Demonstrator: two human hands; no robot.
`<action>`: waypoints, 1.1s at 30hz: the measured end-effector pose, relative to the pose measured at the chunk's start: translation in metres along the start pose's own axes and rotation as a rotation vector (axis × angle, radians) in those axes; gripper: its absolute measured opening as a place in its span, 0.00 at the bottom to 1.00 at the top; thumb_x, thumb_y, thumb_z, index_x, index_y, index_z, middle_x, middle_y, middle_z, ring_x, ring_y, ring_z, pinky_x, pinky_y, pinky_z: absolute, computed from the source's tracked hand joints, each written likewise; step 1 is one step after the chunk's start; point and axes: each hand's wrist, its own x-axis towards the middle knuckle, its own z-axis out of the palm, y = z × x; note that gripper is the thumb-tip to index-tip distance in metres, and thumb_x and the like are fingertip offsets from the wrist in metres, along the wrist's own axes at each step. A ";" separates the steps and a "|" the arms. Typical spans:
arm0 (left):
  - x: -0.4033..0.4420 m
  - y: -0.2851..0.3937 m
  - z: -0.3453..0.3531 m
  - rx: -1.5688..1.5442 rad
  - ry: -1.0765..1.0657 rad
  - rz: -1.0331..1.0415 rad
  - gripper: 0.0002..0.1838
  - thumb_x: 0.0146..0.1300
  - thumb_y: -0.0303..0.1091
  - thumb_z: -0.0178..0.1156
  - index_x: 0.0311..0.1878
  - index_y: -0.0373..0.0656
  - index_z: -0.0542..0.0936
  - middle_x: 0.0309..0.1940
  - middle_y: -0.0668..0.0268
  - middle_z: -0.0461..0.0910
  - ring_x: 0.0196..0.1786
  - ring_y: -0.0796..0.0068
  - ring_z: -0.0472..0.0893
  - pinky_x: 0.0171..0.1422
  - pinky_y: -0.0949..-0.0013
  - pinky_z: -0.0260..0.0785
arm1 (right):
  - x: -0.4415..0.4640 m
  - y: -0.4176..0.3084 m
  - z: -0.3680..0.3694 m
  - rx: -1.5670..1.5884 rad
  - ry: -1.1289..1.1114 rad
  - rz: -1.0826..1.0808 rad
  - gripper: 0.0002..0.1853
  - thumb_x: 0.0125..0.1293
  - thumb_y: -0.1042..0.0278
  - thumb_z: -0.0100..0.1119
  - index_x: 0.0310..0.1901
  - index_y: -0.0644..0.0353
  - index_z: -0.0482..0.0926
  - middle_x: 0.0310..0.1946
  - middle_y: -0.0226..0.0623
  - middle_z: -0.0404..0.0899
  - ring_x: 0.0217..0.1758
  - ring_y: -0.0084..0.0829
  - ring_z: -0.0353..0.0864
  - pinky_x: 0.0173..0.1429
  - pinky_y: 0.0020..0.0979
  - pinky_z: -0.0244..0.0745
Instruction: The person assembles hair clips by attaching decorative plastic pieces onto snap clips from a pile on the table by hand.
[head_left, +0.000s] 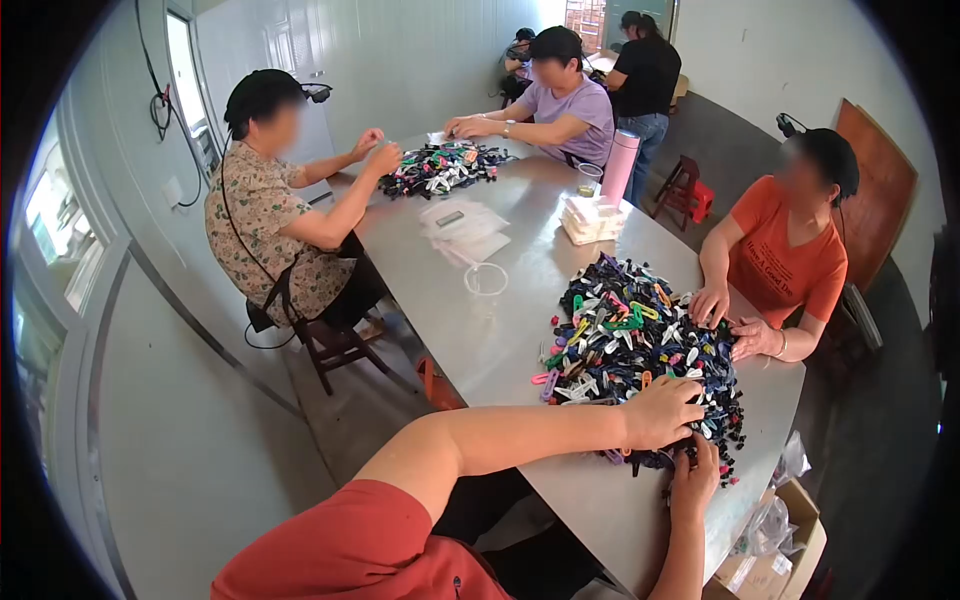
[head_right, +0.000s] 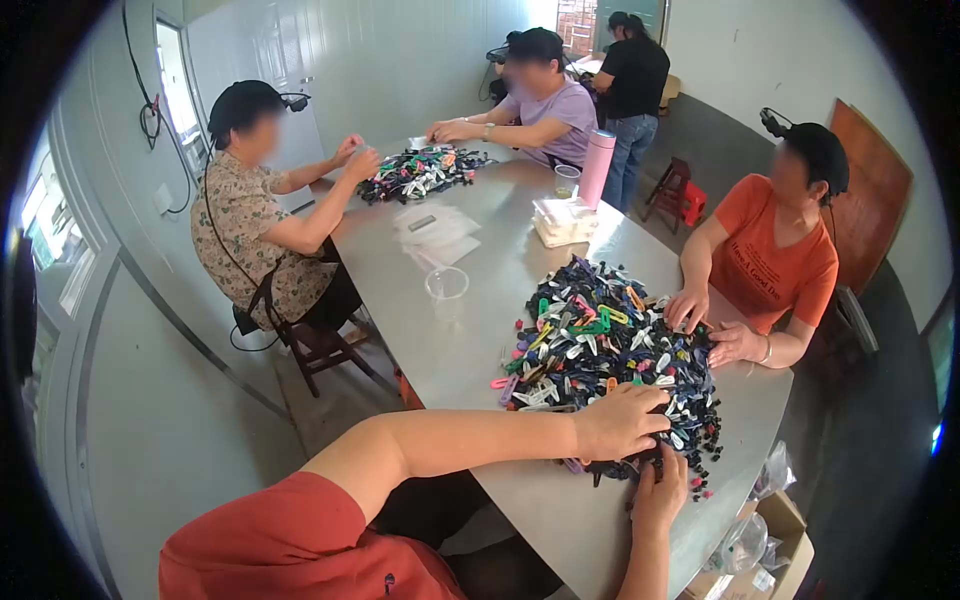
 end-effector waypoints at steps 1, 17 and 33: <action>-0.007 -0.001 -0.008 -0.061 0.077 0.034 0.19 0.63 0.40 0.68 0.55 0.44 0.83 0.67 0.52 0.71 0.72 0.50 0.69 0.73 0.47 0.59 | 0.000 -0.003 -0.001 0.007 -0.004 0.003 0.20 0.63 0.76 0.64 0.58 0.64 0.80 0.50 0.48 0.81 0.50 0.50 0.83 0.57 0.45 0.78; -0.128 -0.015 -0.064 0.145 -0.282 -0.375 0.57 0.56 0.65 0.68 0.83 0.50 0.55 0.83 0.40 0.37 0.82 0.28 0.45 0.78 0.26 0.43 | 0.013 -0.007 0.012 -0.175 -0.085 0.135 0.16 0.67 0.68 0.61 0.54 0.63 0.79 0.51 0.49 0.76 0.54 0.52 0.77 0.60 0.50 0.69; -0.046 -0.032 -0.027 0.119 -0.092 0.092 0.44 0.61 0.54 0.69 0.78 0.53 0.63 0.76 0.55 0.60 0.75 0.54 0.64 0.78 0.43 0.53 | 0.028 -0.027 0.021 0.117 0.147 0.074 0.02 0.63 0.78 0.60 0.37 0.65 0.79 0.34 0.46 0.78 0.35 0.45 0.80 0.42 0.40 0.75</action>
